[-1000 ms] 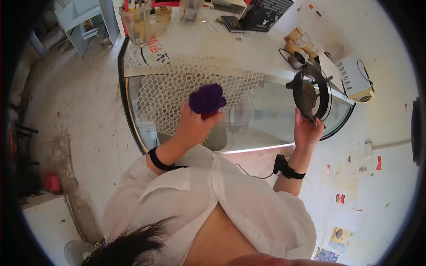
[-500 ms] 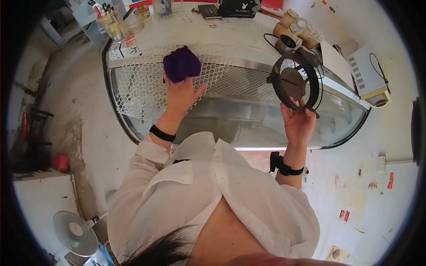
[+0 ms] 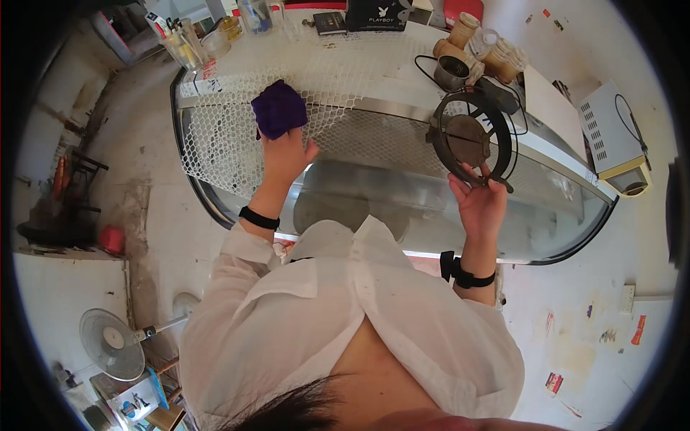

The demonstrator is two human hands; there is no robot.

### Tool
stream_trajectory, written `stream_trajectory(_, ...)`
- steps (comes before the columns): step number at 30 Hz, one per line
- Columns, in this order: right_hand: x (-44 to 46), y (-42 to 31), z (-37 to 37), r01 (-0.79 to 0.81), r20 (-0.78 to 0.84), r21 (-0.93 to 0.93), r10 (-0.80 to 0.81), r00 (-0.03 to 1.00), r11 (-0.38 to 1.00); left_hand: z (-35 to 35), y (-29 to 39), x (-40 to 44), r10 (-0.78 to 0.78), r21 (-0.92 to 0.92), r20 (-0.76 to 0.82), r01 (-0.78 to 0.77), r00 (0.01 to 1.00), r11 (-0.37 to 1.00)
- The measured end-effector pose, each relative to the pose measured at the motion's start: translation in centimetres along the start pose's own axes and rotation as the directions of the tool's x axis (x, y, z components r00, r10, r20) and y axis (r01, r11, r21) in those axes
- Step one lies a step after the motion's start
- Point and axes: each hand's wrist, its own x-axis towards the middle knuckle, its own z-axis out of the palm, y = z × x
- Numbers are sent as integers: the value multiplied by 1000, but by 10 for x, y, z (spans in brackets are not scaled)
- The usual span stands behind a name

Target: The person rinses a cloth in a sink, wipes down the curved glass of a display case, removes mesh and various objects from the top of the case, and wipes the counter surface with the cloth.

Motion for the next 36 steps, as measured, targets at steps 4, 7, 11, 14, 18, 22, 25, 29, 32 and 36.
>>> stream_trajectory(4, 3, -2, 2, -4, -11, 11, 4, 1000, 1000, -8, 26, 2, 108, 282, 100, -132, 989, 950)
stream_trajectory(7, 5, -1, 3, 3, 17, -5, -3, 1000, 1000, -22, 50, 11, 224, 329, -165, -160, 961, 931)
stream_trajectory(11, 7, 2, 4, -7, 17, 42, 6, 1000, 999, -18, 44, 13, 176, 261, -182, -125, 968, 957)
stream_trajectory(14, 5, 7, 5, -2, 12, 48, 1, 1000, 999, -25, 40, 13, 221, 270, -162, -172, 962, 947)
stream_trajectory(18, 2, 15, 9, 21, -10, 44, -20, 1000, 999, -19, 38, 13, 143, 350, -92, -102, 985, 931)
stream_trajectory(22, 2, 21, 13, 29, -12, 48, -29, 1000, 998, -17, 36, 25, 129, 197, -153, -97, 980, 976)
stream_trajectory(25, 2, 26, 15, 41, -22, 60, -40, 999, 997, 0, 22, 24, 74, 156, -87, -60, 993, 986)
stream_trajectory(29, -2, 33, 15, 59, -43, 52, -57, 997, 997, 11, 14, 20, 144, 102, -249, -122, 958, 987)
stream_trajectory(32, 0, 36, 15, 55, -52, 56, -52, 997, 997, 10, 10, 22, 138, 96, -229, -118, 964, 988)
stream_trajectory(36, -3, 35, 7, 37, -39, 70, -34, 999, 997, 1, 15, 21, 123, 37, -294, -117, 948, 992)
